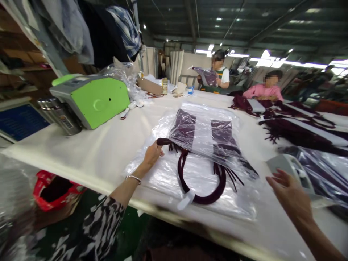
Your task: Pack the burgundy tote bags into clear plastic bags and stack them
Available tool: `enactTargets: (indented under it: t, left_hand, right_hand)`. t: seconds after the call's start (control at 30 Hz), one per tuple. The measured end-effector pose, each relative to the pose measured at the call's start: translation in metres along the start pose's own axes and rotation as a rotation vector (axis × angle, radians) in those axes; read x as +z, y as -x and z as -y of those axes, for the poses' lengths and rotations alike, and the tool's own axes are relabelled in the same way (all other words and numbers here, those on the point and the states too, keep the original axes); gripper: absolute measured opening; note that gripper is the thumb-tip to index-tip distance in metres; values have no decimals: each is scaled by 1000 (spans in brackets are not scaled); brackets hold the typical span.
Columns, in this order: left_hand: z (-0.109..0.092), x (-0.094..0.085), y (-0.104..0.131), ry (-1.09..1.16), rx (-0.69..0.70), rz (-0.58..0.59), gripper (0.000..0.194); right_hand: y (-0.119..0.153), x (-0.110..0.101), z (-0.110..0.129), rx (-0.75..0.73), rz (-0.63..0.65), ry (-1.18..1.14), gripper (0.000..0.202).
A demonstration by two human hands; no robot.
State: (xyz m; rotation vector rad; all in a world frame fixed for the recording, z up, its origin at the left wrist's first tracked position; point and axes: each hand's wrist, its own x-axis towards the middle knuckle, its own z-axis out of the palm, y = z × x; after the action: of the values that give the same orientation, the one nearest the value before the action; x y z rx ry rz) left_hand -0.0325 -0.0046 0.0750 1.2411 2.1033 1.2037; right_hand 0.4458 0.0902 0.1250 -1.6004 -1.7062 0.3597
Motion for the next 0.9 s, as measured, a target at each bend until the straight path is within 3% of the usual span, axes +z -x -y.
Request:
enactTargets:
  t: [0.07,0.1,0.2,0.23,0.33,0.43,0.53,0.63,0.8,0.9]
  left_hand:
    - [-6,4,15,-31,47,-39,29]
    - [-11,5,20,-45,75,-61,28]
    - [-27,7,30,-50,139,-113,29]
    - [-31,6,33,-46,156,-126,29]
    - [-34,5,42,-93,203,-144,29]
    - [-31,2,47,-250,248,-179,26]
    - [-31,-4,47,-311,287,-288,24]
    - [-35,-8,48,-157,300,-403,23]
    - [-38,-10,54,2,425,-422,22]
    - [-36,-11,60,-39,523,-454,21]
  right_hand:
    - [22,10,35,-205,-96,64,30]
    - [33,24,57,-337,-17,27,27]
    - [57,91,125,-675,564,-193,26]
    - [61,119,144,-730,661,-240,30]
    - [58,193,183,-711,591,-336,43]
    - [43,236,200,-632,614,-407,42]
    - [31,250,206,-541,758,-471,35]
    - [23,252,212,-432,856,-434,29]
    - [15,256,225,-203,1202,-636,36]
    - [11,261,232,-199,1209,-623,28]
